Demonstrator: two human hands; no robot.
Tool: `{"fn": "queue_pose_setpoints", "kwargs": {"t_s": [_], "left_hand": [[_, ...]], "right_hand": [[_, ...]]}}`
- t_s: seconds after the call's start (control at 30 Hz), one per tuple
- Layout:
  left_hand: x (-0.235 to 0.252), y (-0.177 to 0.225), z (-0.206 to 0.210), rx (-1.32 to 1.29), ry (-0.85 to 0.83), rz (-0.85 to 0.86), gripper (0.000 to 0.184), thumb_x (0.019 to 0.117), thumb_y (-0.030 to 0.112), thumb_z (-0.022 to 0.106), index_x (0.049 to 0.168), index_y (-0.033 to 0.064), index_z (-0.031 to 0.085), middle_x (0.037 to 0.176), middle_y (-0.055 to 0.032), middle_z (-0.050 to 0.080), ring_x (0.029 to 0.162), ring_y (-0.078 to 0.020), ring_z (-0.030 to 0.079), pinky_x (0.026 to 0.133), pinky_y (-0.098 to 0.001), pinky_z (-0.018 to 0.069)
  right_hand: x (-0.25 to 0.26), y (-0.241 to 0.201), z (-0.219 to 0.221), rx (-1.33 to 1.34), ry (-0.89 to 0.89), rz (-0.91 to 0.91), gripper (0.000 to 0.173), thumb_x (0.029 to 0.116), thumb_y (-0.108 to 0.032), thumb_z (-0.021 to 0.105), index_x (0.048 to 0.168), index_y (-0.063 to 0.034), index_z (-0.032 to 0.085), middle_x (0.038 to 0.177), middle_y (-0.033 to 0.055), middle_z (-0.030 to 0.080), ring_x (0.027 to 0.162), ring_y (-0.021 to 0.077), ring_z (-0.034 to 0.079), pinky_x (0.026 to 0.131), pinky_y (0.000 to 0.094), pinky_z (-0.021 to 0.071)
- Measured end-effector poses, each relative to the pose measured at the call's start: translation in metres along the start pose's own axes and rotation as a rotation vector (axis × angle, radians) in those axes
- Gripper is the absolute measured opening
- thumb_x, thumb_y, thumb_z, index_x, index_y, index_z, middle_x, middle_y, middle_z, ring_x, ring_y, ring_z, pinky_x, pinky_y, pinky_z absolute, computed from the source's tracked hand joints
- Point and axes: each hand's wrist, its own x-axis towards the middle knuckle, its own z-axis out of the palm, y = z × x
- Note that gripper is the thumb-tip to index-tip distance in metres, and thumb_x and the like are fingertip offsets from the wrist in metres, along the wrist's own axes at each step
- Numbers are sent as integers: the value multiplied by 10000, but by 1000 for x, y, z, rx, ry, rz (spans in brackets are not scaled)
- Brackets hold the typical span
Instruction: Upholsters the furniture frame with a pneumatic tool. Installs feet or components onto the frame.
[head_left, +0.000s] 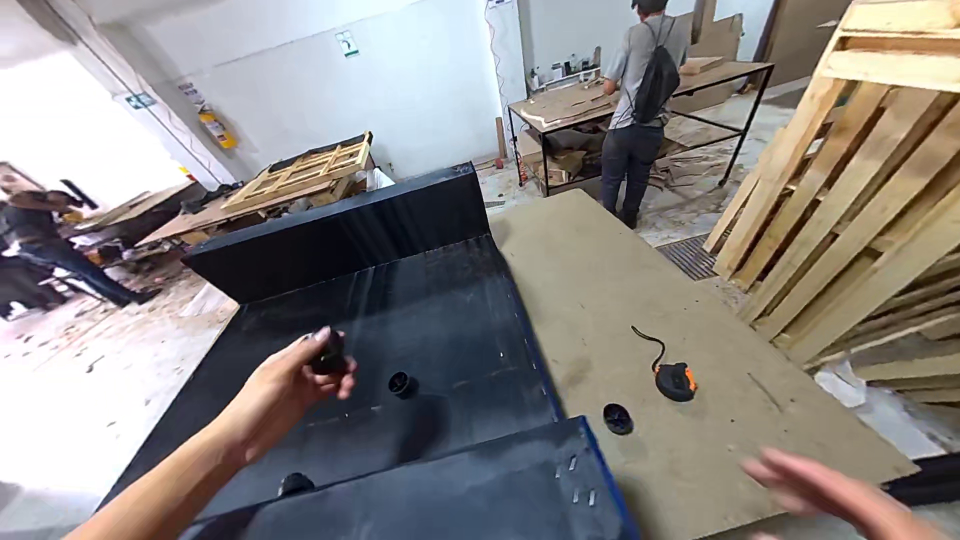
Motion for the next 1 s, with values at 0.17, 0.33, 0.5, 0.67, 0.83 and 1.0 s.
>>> {"fn": "queue_pose_setpoints", "kwargs": {"t_s": [0.17,0.33,0.5,0.67,0.83,1.0], "left_hand": [[-110,41,206,-493,-285,-203,574,1114,477,274,1338,35,565,1174,-189,718,1069,-316,718,967,-491,587],[-142,12,266,-691,-417,-193,523,1098,494,337,1337,110,598,1202,-48,703,1133,-160,658,1045,-393,507],[-137,-20,227,163,-96,458,531,1103,375,425,1542,76,419,1314,-65,688,1144,-185,688,980,-376,594],[-122,-47,222,1089,63,564,888,897,789,515,1513,150,516,1591,-8,465,1491,-182,396,1255,-544,282],[-121,-49,223,1175,15,554,982,892,864,354,1564,155,452,1639,-8,397,1533,-206,325,1265,-570,224],[-119,-50,221,1145,18,543,946,927,837,298,1555,150,463,1627,-18,417,1518,-224,353,1253,-585,222]], "right_hand": [[87,-43,71,28,-78,-574,639,896,-397,793,1475,-287,546,1532,116,516,1409,296,492,1140,509,454],[96,-17,88,158,-152,-604,421,1025,-334,626,1416,-180,599,1375,91,649,1246,230,624,1030,460,514],[116,23,34,522,-176,-220,464,980,-400,694,1380,-231,529,1353,50,608,1008,233,704,758,376,649],[103,16,61,526,-410,-186,533,957,-312,744,1425,-177,526,1283,73,685,1123,299,697,913,462,642],[105,9,70,276,-464,-295,519,990,-416,679,1437,-182,559,1331,31,675,1138,234,686,868,383,630],[106,-1,72,83,-525,-409,515,1012,-411,640,1442,-139,560,1368,47,651,1220,235,660,994,444,614]]}}
